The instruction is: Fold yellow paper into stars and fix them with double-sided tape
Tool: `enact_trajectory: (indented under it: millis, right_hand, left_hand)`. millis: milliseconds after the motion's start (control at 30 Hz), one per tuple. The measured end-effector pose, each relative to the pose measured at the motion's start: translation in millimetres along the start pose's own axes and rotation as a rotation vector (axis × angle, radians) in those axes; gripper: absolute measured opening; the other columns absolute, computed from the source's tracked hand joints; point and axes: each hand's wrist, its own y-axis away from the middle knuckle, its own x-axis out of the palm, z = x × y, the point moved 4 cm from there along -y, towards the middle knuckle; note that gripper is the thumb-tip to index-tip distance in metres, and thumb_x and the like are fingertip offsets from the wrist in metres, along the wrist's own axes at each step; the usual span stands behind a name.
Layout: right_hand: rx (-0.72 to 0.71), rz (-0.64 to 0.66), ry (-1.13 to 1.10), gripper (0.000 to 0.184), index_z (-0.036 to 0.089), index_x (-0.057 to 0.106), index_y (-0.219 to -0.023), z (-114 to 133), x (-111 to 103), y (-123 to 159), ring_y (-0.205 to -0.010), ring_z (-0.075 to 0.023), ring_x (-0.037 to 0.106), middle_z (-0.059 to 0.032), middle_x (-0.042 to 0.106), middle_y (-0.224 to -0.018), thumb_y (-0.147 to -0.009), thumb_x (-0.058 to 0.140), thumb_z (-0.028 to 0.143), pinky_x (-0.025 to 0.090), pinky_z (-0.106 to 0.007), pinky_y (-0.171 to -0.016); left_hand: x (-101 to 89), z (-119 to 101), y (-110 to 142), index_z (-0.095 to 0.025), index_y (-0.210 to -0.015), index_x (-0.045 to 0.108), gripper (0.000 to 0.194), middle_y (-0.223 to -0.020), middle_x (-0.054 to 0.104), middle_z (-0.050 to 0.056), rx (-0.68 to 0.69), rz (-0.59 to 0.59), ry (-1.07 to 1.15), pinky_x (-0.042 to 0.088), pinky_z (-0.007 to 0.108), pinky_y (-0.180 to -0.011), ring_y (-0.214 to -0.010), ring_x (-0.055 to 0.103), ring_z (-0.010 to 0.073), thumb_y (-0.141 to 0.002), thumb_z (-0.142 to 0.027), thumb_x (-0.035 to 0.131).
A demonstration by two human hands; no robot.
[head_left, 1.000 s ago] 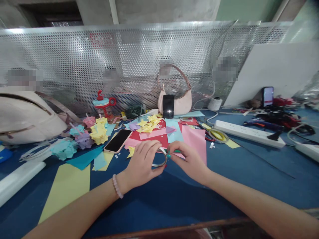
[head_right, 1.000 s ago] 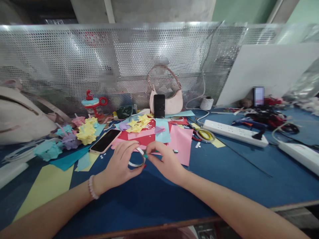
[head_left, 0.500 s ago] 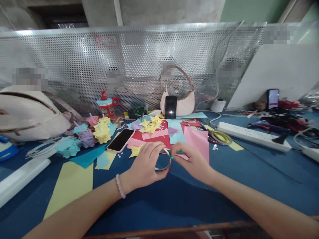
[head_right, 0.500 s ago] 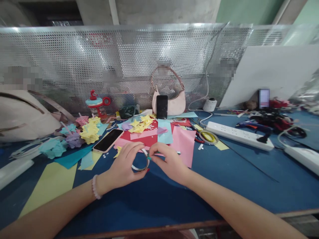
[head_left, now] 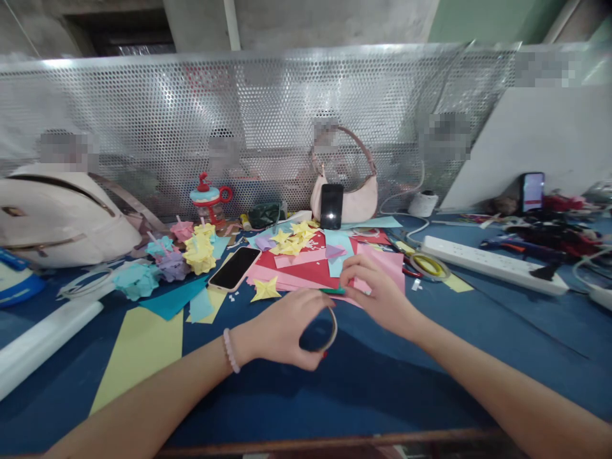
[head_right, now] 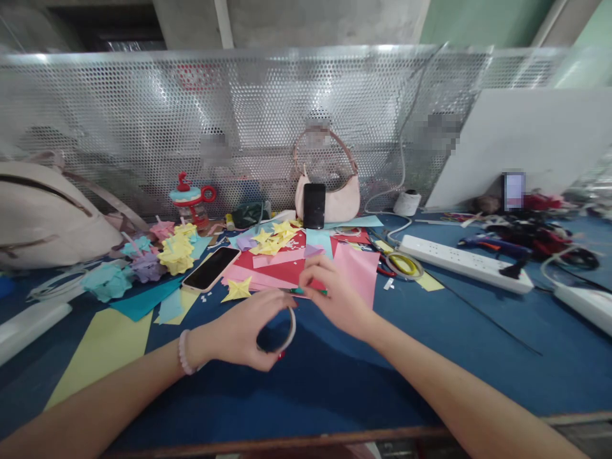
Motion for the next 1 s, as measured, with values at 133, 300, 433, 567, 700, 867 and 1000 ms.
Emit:
enact_trajectory:
  millis: [133,300,433,567,700,867,1000]
  right_hand:
    - [0.125,-0.159,-0.025,0.007,0.020,0.053,-0.070,-25,-18,-5,-0.076,-0.0164,0.052,-0.0031,0.051,-0.080,-0.077,0.054,0.022,0.046,-0.032,-0.070]
    - [0.213,-0.139,-0.085,0.013,0.020,0.058,-0.074,-35,-15,-5,-0.075,-0.0168,0.054,-0.0038,0.056,-0.077,-0.077,0.056,0.032,0.047,-0.030,-0.066]
    - [0.223,-0.095,-0.134,0.011,0.020,0.059,-0.077,-28,-6,-3,-0.076,-0.0161,0.056,-0.0041,0.057,-0.081,-0.077,0.056,0.030,0.048,-0.029,-0.067]
    - [0.242,-0.045,-0.190,0.008,0.019,0.056,-0.081,-26,0,-2,-0.075,-0.0145,0.056,-0.0035,0.057,-0.083,-0.076,0.053,0.025,0.049,-0.029,-0.068]
    - [0.243,0.005,-0.206,0.009,0.019,0.055,-0.083,-27,4,0,-0.078,-0.0145,0.055,-0.0035,0.057,-0.085,-0.077,0.050,0.023,0.048,-0.029,-0.069]
    - [0.228,0.043,-0.183,0.010,0.020,0.055,-0.085,-27,6,1,-0.081,-0.0147,0.055,-0.0035,0.056,-0.086,-0.078,0.048,0.020,0.047,-0.029,-0.070]
    - [0.224,0.059,-0.196,0.009,0.020,0.055,-0.084,-24,8,2,-0.080,-0.0143,0.054,-0.0033,0.055,-0.086,-0.078,0.048,0.021,0.047,-0.029,-0.072]
  left_hand:
    - [12.3,-4,2,-0.012,-0.129,0.038,0.076,-0.123,0.052,0.015,0.075,0.146,-0.069,0.039,0.037,-0.096,-0.112,0.049,0.0258,-0.064,-0.039,0.067]
    - [3.0,1,0,-0.013,-0.129,0.038,0.074,-0.129,0.048,0.015,0.055,0.098,-0.141,0.034,0.040,-0.099,-0.119,0.043,0.0281,-0.071,-0.054,0.060]
    - [-26.8,21,-1,-0.018,-0.100,0.058,0.025,-0.102,0.064,0.007,-0.206,0.061,-0.228,0.043,0.031,-0.081,-0.093,0.059,0.0205,-0.088,-0.033,0.042]
    - [-56.7,60,14,-0.016,-0.066,0.058,0.036,-0.074,0.065,0.009,-0.667,0.167,-0.322,0.040,0.029,-0.062,-0.071,0.060,0.0222,-0.086,-0.033,0.033]
    - [-59.7,90,32,-0.015,-0.055,0.055,0.040,-0.063,0.066,0.008,-0.848,0.412,-0.059,0.040,0.025,-0.051,-0.048,0.055,0.0161,-0.083,-0.032,0.032]
    - [-49.8,98,38,-0.015,-0.057,0.056,0.030,-0.065,0.068,0.005,-0.830,0.582,0.175,0.040,0.022,-0.048,-0.040,0.050,0.0108,-0.077,-0.032,0.040]
    - [-46.7,101,36,-0.013,-0.065,0.060,0.023,-0.074,0.069,0.006,-0.804,0.549,0.218,0.041,0.019,-0.052,-0.053,0.060,0.0121,-0.072,-0.029,0.045]
